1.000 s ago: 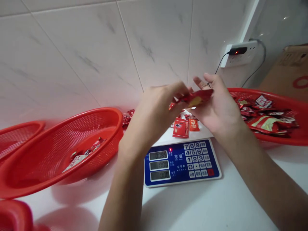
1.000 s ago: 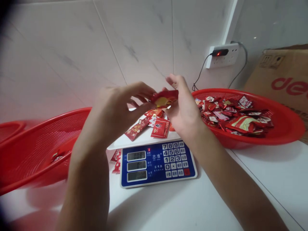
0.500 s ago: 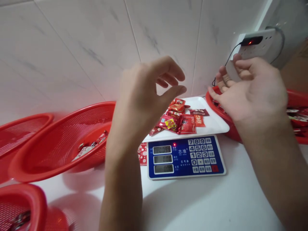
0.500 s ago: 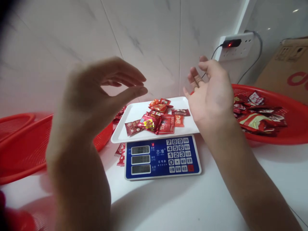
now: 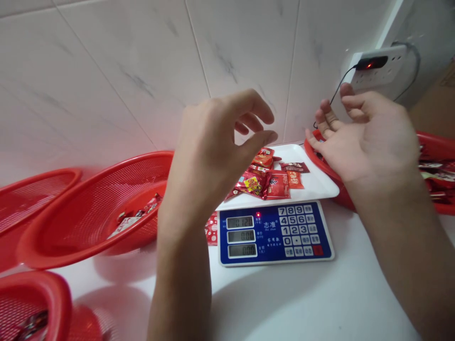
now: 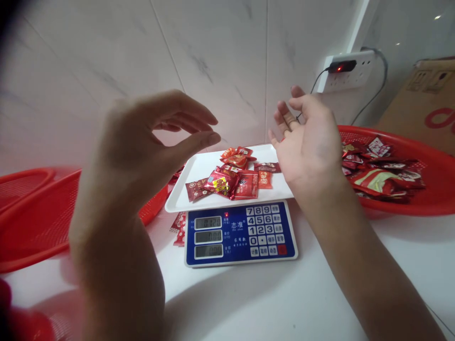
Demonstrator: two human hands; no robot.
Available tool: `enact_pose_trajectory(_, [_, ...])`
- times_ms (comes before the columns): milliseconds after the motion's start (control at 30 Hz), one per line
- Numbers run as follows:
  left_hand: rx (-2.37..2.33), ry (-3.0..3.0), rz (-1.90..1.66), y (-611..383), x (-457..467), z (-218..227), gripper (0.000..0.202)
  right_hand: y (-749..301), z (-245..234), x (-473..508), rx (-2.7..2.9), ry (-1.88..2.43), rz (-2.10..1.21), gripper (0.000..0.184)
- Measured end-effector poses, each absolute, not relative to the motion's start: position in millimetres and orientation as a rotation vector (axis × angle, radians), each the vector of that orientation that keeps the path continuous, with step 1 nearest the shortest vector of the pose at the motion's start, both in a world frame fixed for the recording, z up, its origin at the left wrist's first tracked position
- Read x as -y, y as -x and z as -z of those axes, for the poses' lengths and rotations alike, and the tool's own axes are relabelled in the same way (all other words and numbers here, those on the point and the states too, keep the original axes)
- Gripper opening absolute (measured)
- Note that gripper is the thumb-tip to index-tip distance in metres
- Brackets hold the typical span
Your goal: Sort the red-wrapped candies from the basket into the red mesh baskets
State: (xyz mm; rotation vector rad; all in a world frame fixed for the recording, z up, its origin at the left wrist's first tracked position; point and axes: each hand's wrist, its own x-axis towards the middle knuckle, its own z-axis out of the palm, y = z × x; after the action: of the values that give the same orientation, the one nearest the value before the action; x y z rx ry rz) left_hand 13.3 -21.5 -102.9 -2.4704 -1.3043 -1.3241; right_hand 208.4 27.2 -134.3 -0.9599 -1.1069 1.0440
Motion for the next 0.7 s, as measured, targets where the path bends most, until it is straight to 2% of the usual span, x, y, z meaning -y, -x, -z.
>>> enact_pose_trajectory(233, [1.446, 2.526, 1.174, -9, 17, 105, 0.009, -201, 132, -28, 0.95, 0.878, -1.084, 0.05])
enact_pose_trajectory(333, [1.616, 2.535, 0.995, -6, 14, 106, 0.01, -201, 132, -26, 1.293, 0.922, -0.789, 0.032])
enact_pose_trajectory(433, [1.623, 2.518, 1.011, -4, 16, 105, 0.011, -209, 134, -23, 1.777, 1.172, -0.398, 0.021])
enact_pose_trajectory(567, [1.535, 2.559, 1.094, -6, 24, 101, 0.011, -216, 143, -29, 2.155, 1.7, -0.16, 0.034])
enact_pose_trajectory(700, [1.508, 2.566, 1.1, -7, 28, 99, 0.012, -219, 160, -47, 2.389, 1.882, -0.13, 0.04])
